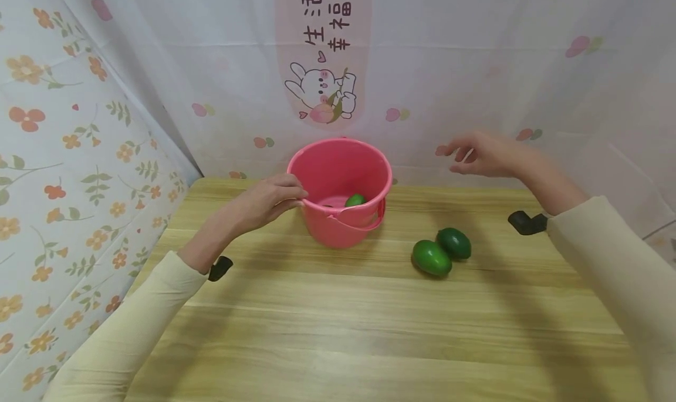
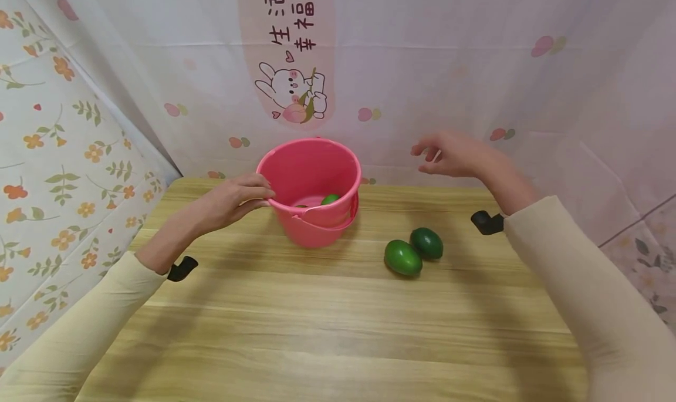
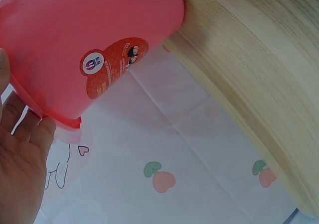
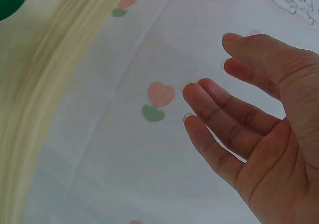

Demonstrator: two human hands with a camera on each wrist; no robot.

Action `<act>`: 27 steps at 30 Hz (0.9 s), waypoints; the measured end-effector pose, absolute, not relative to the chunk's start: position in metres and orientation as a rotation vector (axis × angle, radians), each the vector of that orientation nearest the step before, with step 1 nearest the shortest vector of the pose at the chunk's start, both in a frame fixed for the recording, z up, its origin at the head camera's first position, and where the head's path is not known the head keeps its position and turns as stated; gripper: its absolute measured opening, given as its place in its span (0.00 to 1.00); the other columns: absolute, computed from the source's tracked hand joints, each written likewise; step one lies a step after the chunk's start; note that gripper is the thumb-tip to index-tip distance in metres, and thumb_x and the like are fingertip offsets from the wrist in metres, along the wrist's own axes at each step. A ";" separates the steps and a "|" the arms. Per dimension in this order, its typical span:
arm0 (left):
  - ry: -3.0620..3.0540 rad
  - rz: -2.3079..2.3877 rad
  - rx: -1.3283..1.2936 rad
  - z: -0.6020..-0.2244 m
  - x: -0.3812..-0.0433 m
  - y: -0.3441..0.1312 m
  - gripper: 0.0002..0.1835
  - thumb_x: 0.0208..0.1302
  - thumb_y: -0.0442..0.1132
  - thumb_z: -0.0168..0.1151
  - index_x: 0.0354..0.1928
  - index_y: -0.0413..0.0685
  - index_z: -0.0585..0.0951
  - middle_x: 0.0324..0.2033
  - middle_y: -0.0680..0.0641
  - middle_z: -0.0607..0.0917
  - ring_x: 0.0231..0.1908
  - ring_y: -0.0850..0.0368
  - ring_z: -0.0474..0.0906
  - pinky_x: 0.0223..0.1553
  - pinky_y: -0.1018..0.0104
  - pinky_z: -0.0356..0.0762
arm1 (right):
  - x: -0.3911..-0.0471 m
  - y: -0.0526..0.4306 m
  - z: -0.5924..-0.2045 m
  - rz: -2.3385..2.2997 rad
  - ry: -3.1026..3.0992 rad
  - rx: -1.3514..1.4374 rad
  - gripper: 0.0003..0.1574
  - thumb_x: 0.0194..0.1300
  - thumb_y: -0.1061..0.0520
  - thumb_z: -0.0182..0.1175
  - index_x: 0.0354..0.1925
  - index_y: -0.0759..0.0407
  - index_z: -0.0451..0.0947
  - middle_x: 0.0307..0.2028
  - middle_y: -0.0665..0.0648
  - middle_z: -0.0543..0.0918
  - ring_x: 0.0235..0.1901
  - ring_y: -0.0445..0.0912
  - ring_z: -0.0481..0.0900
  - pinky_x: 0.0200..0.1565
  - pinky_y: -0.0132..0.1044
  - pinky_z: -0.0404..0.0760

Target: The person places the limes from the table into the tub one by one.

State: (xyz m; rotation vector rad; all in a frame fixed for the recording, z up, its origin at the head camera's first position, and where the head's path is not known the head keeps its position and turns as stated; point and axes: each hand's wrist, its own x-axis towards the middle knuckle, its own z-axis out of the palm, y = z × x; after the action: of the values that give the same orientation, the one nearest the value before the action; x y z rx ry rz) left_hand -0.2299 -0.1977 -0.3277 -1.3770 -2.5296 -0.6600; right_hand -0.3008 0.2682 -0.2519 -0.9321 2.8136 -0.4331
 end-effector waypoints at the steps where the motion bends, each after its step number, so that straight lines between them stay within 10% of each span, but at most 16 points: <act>1: -2.527 -0.660 -1.379 -0.328 -0.230 -0.198 0.10 0.66 0.32 0.70 0.48 0.41 0.87 0.43 0.47 0.82 0.45 0.53 0.77 0.49 0.60 0.80 | -0.300 0.271 -0.253 -0.421 2.819 -0.929 0.21 0.66 0.62 0.69 0.56 0.61 0.81 0.48 0.60 0.84 0.44 0.56 0.85 0.47 0.54 0.83; 27: -2.505 -0.666 -1.374 -0.329 -0.230 -0.196 0.10 0.64 0.32 0.71 0.47 0.40 0.87 0.42 0.47 0.82 0.45 0.52 0.78 0.49 0.60 0.80 | -0.285 0.326 -0.289 -0.411 2.827 -0.791 0.20 0.67 0.60 0.69 0.55 0.65 0.80 0.41 0.63 0.86 0.43 0.61 0.85 0.45 0.58 0.83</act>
State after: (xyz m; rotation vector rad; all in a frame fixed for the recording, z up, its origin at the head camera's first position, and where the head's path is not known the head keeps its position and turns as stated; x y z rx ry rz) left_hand -0.2298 -0.1962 -0.3287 -1.3738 -2.5048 -0.6656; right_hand -0.2846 0.3258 -0.2887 -0.7906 2.8268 -0.4109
